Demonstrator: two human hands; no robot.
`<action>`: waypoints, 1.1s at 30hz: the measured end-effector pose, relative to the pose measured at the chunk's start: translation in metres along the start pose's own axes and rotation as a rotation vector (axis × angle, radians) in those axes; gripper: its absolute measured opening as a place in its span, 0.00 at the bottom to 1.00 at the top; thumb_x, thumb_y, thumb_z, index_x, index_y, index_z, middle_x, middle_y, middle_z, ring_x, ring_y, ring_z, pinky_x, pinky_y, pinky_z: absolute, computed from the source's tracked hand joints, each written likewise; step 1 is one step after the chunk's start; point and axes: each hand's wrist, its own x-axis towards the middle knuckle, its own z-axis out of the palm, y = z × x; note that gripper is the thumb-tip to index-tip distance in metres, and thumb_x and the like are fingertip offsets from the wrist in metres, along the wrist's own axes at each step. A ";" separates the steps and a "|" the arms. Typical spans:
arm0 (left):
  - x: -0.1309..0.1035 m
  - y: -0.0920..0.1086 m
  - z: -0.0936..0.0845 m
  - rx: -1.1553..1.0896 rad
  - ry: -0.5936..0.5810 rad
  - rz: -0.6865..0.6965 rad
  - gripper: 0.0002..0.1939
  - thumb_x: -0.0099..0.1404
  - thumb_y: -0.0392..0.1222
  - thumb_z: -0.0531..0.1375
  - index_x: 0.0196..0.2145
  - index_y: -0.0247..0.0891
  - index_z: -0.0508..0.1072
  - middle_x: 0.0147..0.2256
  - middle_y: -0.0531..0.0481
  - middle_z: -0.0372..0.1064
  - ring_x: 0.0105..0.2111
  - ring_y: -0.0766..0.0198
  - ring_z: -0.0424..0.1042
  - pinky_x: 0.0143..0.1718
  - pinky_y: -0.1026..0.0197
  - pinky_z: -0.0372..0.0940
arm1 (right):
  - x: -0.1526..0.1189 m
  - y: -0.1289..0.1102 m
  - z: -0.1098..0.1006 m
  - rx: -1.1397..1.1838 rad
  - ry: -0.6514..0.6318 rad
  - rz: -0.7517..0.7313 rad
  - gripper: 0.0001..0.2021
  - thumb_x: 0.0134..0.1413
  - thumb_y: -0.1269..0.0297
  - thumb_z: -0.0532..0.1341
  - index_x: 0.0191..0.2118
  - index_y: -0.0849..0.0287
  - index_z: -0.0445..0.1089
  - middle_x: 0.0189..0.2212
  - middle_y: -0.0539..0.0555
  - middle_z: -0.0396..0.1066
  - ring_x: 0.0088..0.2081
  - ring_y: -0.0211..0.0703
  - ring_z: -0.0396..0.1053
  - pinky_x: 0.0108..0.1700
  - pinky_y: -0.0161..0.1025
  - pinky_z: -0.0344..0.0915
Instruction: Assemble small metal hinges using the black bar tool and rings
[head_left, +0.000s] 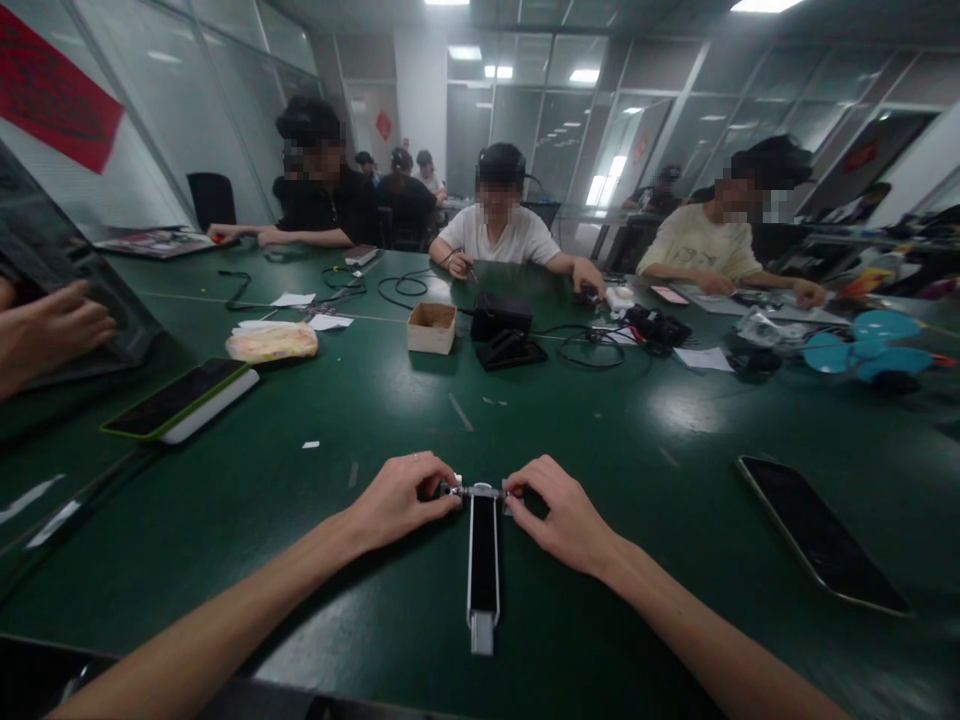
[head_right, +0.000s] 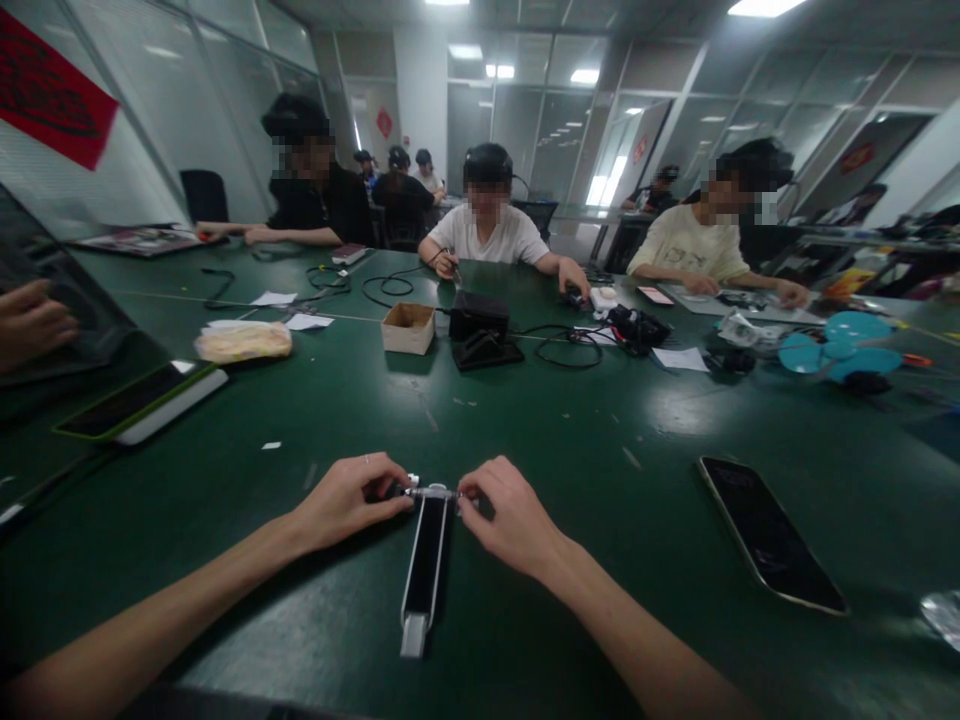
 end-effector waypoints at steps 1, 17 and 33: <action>0.000 0.000 0.000 0.005 -0.005 0.000 0.07 0.59 0.39 0.63 0.36 0.36 0.74 0.24 0.57 0.61 0.24 0.68 0.62 0.26 0.67 0.56 | 0.000 -0.001 0.000 0.001 0.000 0.002 0.04 0.56 0.72 0.58 0.36 0.60 0.69 0.33 0.54 0.69 0.35 0.42 0.65 0.35 0.40 0.65; 0.003 -0.015 -0.003 0.035 0.142 0.091 0.09 0.64 0.43 0.56 0.33 0.36 0.73 0.24 0.55 0.61 0.24 0.67 0.63 0.27 0.66 0.57 | 0.002 -0.039 -0.006 -0.140 0.009 0.207 0.07 0.57 0.60 0.56 0.37 0.58 0.64 0.29 0.54 0.69 0.31 0.44 0.67 0.32 0.41 0.63; 0.002 -0.037 -0.008 0.085 0.267 0.109 0.12 0.67 0.42 0.50 0.34 0.35 0.71 0.29 0.50 0.68 0.27 0.65 0.67 0.30 0.64 0.61 | -0.005 -0.052 -0.014 -0.325 -0.082 0.540 0.05 0.53 0.63 0.57 0.37 0.56 0.63 0.29 0.54 0.73 0.28 0.45 0.71 0.27 0.35 0.58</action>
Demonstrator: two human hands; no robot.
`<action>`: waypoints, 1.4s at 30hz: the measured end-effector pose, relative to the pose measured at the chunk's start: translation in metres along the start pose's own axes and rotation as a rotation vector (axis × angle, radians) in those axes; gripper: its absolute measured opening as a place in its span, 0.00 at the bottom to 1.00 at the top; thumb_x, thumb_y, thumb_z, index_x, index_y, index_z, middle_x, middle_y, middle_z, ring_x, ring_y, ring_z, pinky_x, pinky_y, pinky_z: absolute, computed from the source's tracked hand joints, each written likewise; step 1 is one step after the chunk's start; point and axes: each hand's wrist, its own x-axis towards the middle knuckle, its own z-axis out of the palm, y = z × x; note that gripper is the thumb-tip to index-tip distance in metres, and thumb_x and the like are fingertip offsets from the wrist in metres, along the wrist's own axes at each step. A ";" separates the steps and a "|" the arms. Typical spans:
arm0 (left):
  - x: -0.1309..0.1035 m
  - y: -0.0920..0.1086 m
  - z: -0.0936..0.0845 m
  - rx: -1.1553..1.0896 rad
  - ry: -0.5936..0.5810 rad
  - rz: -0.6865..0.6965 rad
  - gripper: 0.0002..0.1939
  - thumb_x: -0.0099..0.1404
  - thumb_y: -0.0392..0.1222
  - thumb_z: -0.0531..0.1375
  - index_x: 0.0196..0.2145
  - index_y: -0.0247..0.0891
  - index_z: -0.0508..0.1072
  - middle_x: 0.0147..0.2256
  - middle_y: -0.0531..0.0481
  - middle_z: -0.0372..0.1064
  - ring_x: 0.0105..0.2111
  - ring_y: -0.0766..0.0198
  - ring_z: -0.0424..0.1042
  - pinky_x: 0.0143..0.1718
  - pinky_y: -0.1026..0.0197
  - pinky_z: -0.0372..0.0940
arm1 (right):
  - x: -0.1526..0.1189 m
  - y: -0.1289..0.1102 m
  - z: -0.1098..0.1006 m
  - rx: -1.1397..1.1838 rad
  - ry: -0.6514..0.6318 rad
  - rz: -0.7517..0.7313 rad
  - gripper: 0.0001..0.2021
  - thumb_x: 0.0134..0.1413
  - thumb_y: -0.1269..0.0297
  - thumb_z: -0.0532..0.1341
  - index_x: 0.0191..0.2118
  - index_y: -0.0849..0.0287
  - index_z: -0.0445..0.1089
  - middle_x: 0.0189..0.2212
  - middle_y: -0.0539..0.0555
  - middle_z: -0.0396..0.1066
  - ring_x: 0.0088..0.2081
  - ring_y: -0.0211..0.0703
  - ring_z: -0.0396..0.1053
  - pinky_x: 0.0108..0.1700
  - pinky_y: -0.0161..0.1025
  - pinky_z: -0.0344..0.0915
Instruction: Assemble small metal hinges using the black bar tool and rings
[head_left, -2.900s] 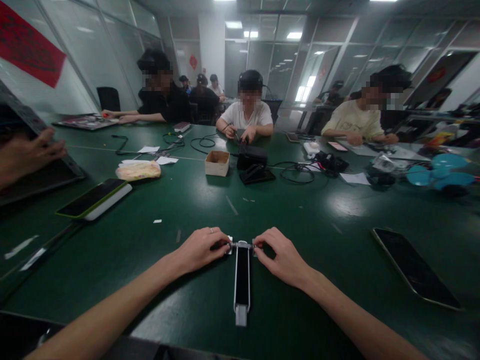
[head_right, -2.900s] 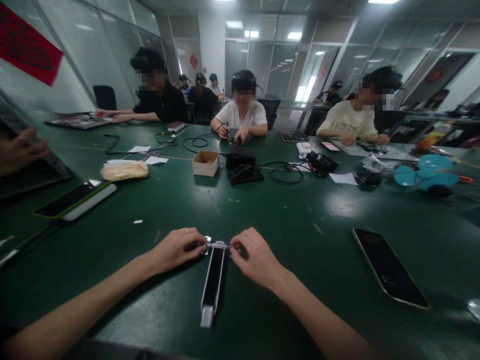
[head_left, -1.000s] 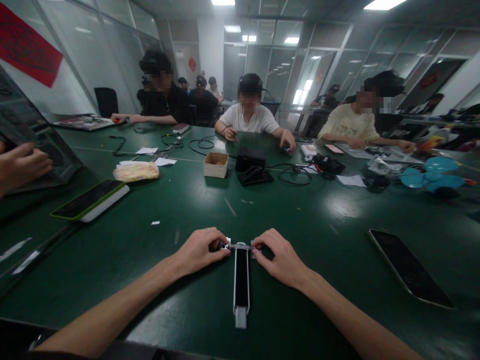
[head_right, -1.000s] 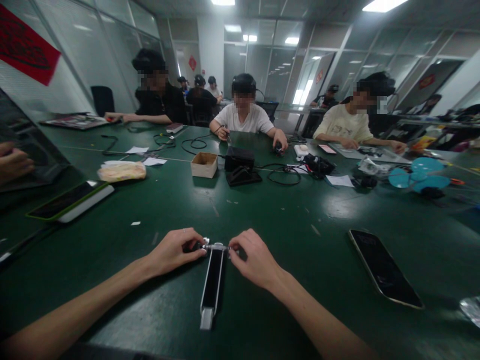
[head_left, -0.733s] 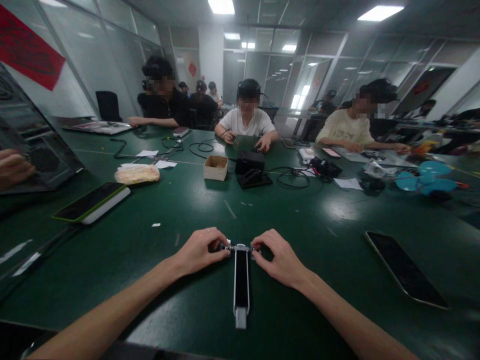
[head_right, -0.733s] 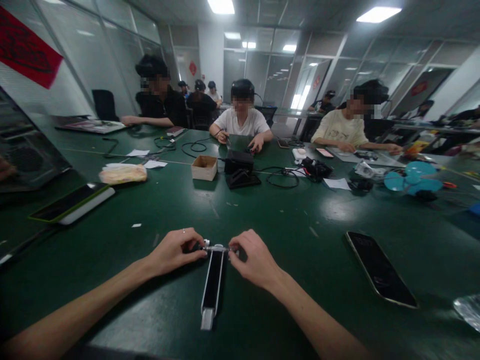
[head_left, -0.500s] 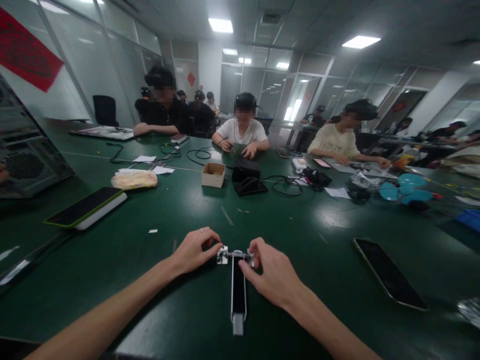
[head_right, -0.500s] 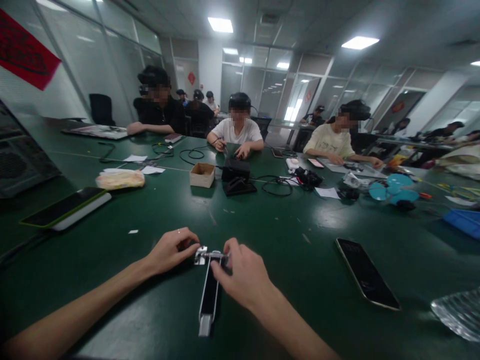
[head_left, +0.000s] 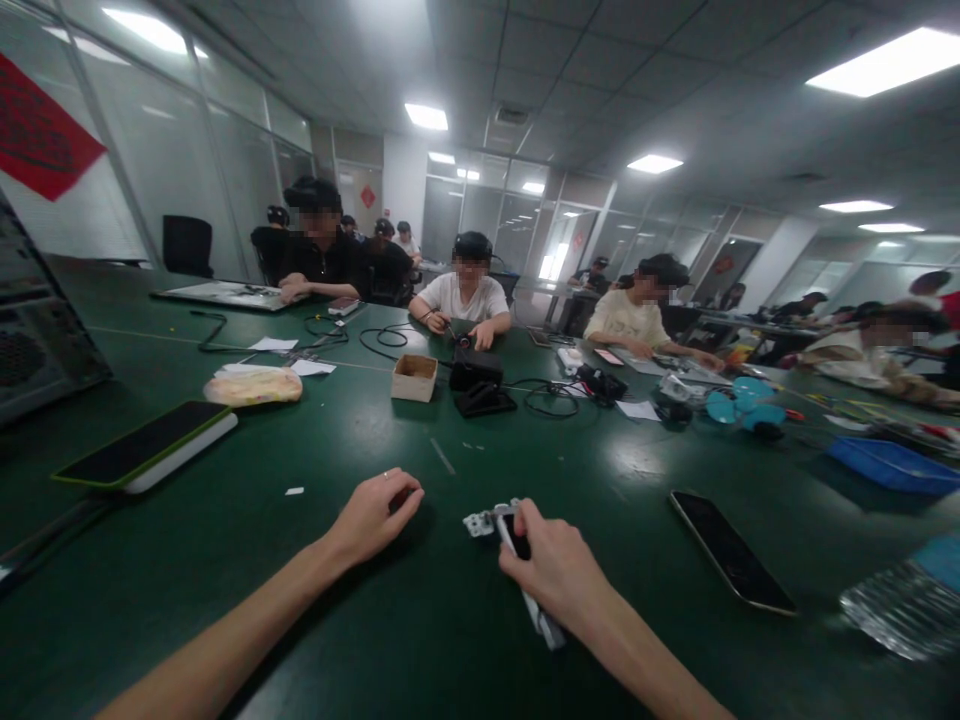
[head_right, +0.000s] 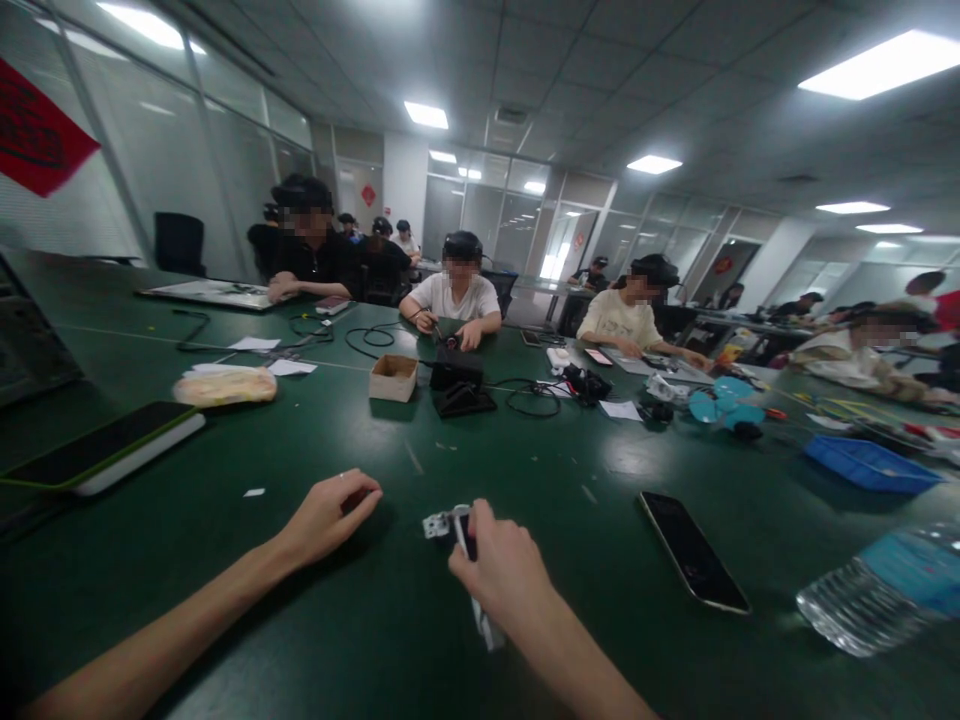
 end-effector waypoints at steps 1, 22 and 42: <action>0.000 -0.001 0.000 -0.004 -0.006 -0.002 0.12 0.67 0.42 0.50 0.34 0.35 0.71 0.29 0.49 0.68 0.28 0.64 0.67 0.31 0.63 0.61 | 0.004 0.017 -0.005 -0.004 0.026 0.058 0.05 0.55 0.62 0.56 0.37 0.56 0.63 0.28 0.53 0.73 0.27 0.43 0.71 0.27 0.34 0.57; 0.003 -0.005 0.008 0.011 -0.090 -0.037 0.08 0.65 0.37 0.53 0.33 0.34 0.71 0.29 0.50 0.67 0.27 0.65 0.65 0.30 0.64 0.59 | 0.142 0.265 -0.052 -0.494 0.167 0.334 0.20 0.59 0.55 0.51 0.47 0.67 0.65 0.42 0.69 0.69 0.41 0.57 0.69 0.37 0.44 0.62; 0.002 -0.002 0.008 0.021 -0.173 -0.016 0.07 0.66 0.38 0.53 0.35 0.36 0.71 0.30 0.50 0.67 0.27 0.66 0.66 0.30 0.65 0.60 | 0.179 0.302 -0.030 -0.482 0.314 -0.013 0.15 0.56 0.71 0.51 0.44 0.59 0.73 0.42 0.62 0.68 0.42 0.51 0.66 0.46 0.44 0.61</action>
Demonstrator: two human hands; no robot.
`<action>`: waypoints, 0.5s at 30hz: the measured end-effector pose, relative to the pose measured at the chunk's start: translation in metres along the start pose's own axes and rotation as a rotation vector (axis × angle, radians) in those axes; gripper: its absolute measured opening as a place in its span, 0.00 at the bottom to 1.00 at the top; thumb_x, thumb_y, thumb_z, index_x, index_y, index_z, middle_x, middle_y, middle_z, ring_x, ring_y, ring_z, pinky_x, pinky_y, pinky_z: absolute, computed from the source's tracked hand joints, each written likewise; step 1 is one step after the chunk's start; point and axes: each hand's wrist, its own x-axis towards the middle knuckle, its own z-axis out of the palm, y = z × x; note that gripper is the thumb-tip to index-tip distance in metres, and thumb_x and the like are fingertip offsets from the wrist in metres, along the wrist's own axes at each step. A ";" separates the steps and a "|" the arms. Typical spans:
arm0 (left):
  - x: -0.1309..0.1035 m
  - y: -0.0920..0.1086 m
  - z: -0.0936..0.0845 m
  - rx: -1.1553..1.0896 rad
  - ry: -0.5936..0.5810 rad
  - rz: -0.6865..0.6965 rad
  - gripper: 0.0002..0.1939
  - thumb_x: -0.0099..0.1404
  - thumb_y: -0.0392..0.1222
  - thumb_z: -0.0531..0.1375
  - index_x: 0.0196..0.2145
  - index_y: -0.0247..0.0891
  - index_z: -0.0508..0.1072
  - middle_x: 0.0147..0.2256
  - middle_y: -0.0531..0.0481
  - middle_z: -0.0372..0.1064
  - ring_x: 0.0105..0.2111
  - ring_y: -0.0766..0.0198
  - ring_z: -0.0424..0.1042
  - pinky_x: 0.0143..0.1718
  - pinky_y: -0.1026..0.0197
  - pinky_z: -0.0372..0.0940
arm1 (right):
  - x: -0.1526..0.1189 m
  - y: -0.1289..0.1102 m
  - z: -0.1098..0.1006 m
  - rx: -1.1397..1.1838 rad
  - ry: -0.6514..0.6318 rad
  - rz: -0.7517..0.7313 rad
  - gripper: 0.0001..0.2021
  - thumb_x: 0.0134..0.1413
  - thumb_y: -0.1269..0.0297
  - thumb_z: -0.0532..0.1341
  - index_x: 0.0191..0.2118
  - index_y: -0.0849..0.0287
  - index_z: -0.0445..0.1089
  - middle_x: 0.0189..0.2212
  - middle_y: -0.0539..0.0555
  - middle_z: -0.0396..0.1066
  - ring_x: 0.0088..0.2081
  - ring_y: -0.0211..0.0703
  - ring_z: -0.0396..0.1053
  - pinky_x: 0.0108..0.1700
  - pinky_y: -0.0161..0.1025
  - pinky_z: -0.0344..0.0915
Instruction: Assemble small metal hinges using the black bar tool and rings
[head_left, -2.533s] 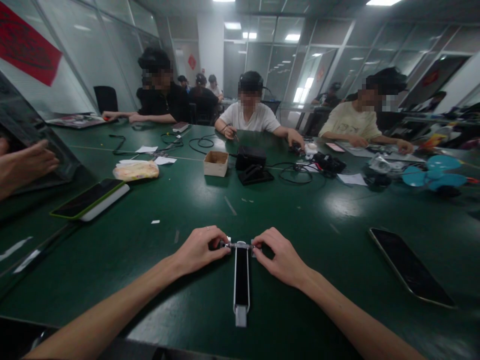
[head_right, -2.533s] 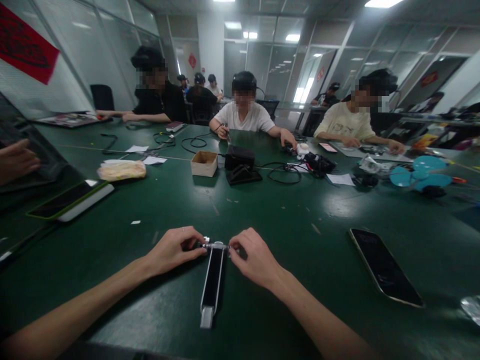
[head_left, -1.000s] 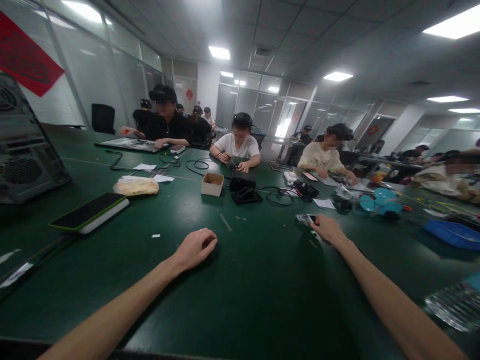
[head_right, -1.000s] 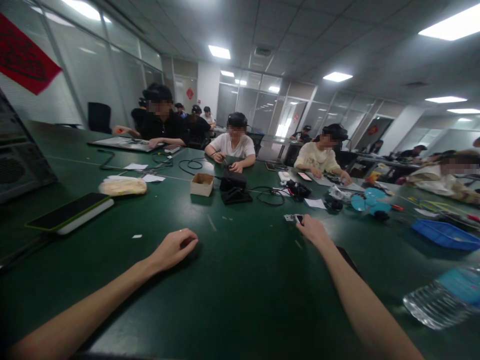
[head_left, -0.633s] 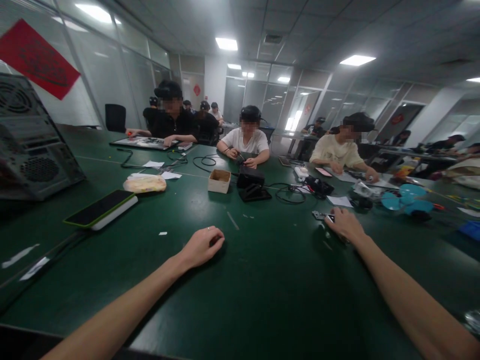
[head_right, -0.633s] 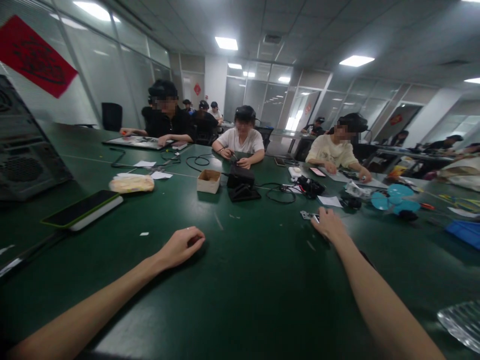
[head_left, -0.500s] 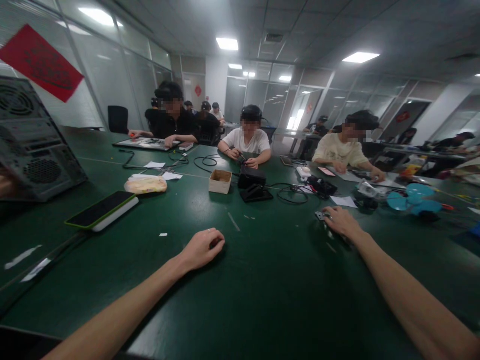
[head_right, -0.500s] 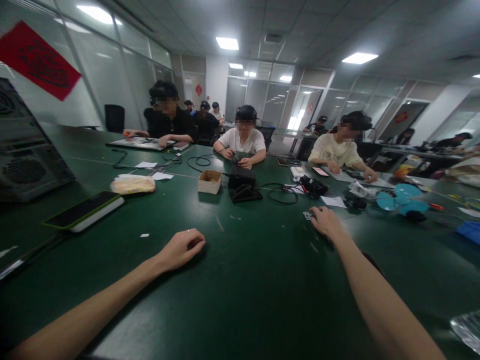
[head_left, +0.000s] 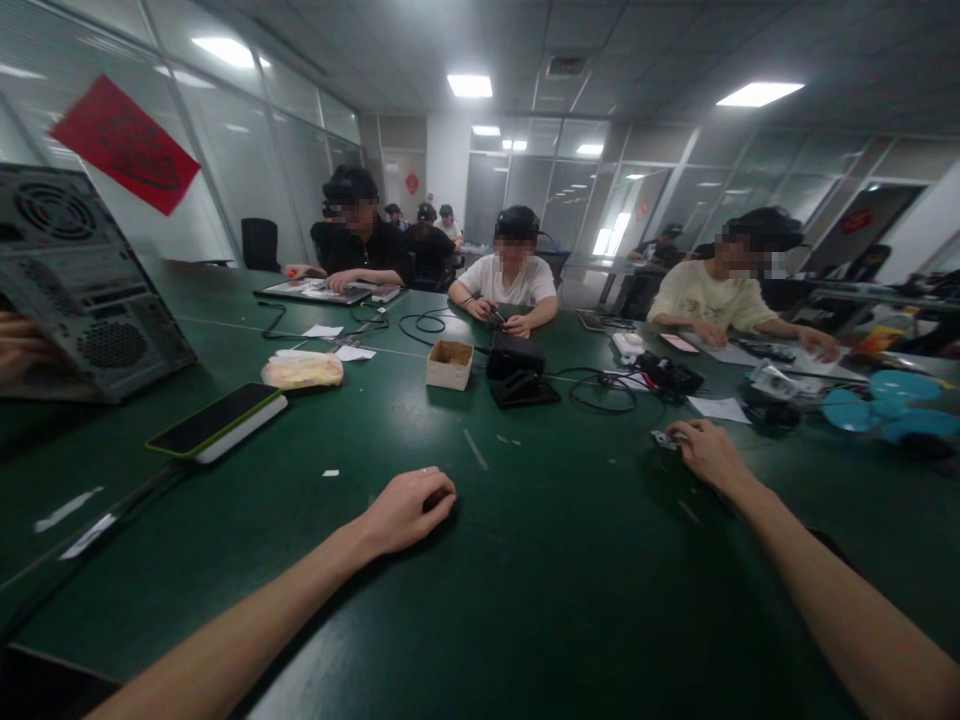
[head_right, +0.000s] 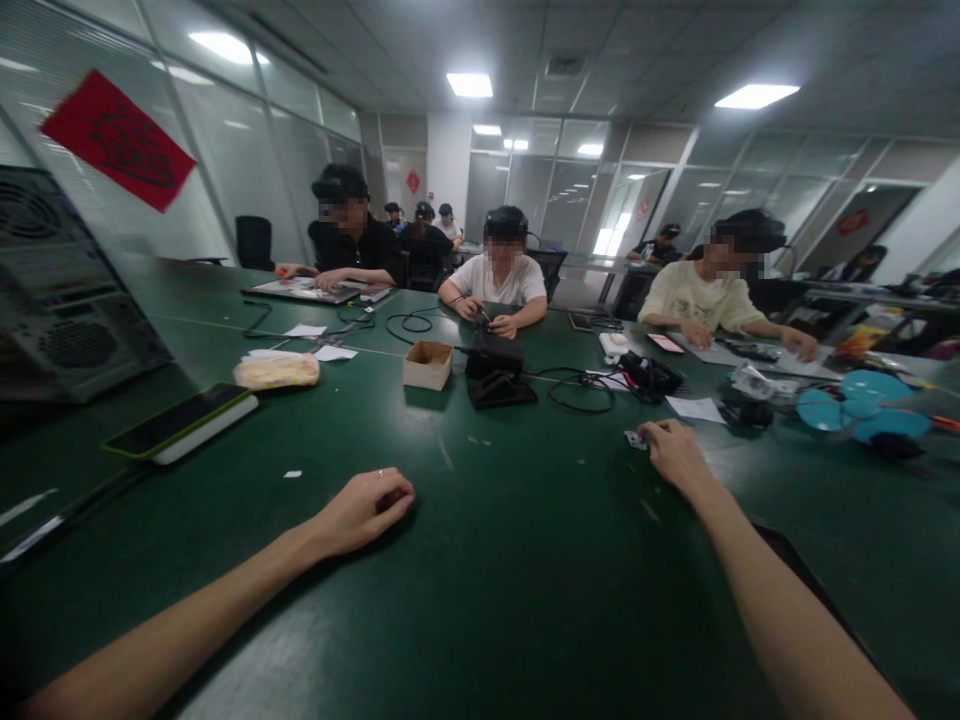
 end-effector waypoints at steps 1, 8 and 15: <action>0.000 0.001 0.000 0.006 -0.005 -0.001 0.08 0.66 0.38 0.53 0.35 0.36 0.71 0.30 0.50 0.67 0.27 0.66 0.66 0.29 0.65 0.60 | 0.000 -0.001 0.001 0.002 -0.003 -0.003 0.16 0.56 0.71 0.51 0.44 0.59 0.73 0.43 0.62 0.68 0.42 0.52 0.66 0.46 0.44 0.61; -0.001 0.003 0.000 0.032 -0.011 0.011 0.08 0.66 0.39 0.53 0.36 0.36 0.71 0.30 0.50 0.68 0.28 0.66 0.66 0.30 0.65 0.60 | -0.004 -0.007 0.000 0.014 -0.032 0.004 0.18 0.55 0.71 0.52 0.50 0.59 0.70 0.47 0.63 0.65 0.46 0.55 0.63 0.49 0.46 0.59; -0.001 0.005 -0.001 0.037 -0.029 0.002 0.08 0.66 0.39 0.52 0.36 0.36 0.71 0.30 0.50 0.67 0.27 0.65 0.66 0.30 0.65 0.60 | -0.004 -0.007 -0.005 0.021 -0.081 0.073 0.19 0.51 0.75 0.52 0.46 0.58 0.72 0.49 0.63 0.64 0.47 0.55 0.63 0.50 0.46 0.59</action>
